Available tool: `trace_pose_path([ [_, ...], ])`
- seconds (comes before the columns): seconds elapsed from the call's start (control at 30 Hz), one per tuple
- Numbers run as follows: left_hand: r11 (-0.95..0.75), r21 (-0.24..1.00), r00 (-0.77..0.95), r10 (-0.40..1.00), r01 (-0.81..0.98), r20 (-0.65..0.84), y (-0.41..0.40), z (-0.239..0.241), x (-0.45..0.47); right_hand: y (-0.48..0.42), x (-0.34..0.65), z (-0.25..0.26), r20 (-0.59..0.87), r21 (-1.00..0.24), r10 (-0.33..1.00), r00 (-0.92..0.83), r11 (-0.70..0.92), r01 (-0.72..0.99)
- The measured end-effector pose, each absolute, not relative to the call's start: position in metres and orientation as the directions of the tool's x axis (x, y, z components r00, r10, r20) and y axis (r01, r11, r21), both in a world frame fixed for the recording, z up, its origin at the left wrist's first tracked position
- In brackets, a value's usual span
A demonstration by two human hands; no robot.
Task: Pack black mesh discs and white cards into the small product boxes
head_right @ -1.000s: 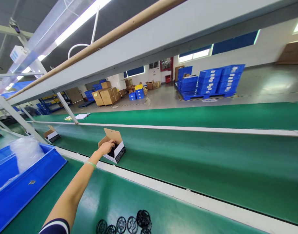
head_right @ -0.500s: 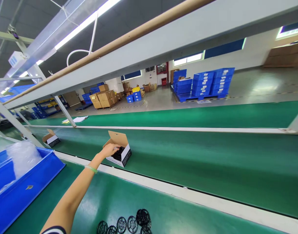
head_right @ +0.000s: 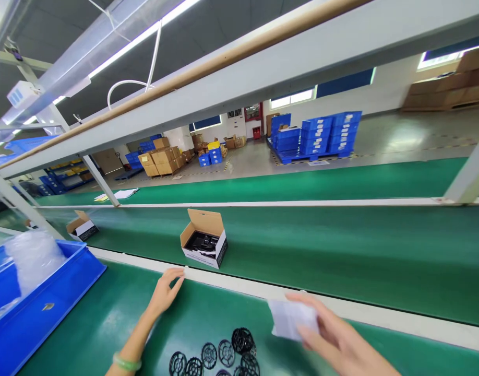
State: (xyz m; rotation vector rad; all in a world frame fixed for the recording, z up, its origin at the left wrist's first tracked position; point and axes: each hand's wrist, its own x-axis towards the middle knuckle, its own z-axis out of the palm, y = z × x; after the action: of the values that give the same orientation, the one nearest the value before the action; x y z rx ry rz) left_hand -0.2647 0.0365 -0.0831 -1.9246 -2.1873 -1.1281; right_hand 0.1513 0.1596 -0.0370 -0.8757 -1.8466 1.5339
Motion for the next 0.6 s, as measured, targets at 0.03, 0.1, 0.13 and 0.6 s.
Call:
trace_pose_path([
  [0.03,-0.001,0.521,-0.262,0.863,0.854,0.432,0.028,-0.091,-0.265,0.174,0.132,-0.02,0.058,-0.978,0.708,-0.703,0.181,0.101],
  [0.1,0.047,0.564,-0.315,0.867,0.824,0.387,0.018,-0.103,-0.267,0.199,0.084,0.011,0.131,-0.957,0.592,-0.796,0.286,0.055],
  [0.13,0.066,0.58,-0.336,0.866,0.812,0.37,0.015,-0.107,-0.269,0.21,0.057,0.023,0.175,-0.935,0.564,-0.807,0.353,0.044],
  [0.6,0.051,0.632,-0.326,0.887,0.773,0.327,0.02,-0.113,-0.276,0.275,-0.157,-0.02,-0.099,-0.34,0.719,-0.688,0.625,0.702],
])
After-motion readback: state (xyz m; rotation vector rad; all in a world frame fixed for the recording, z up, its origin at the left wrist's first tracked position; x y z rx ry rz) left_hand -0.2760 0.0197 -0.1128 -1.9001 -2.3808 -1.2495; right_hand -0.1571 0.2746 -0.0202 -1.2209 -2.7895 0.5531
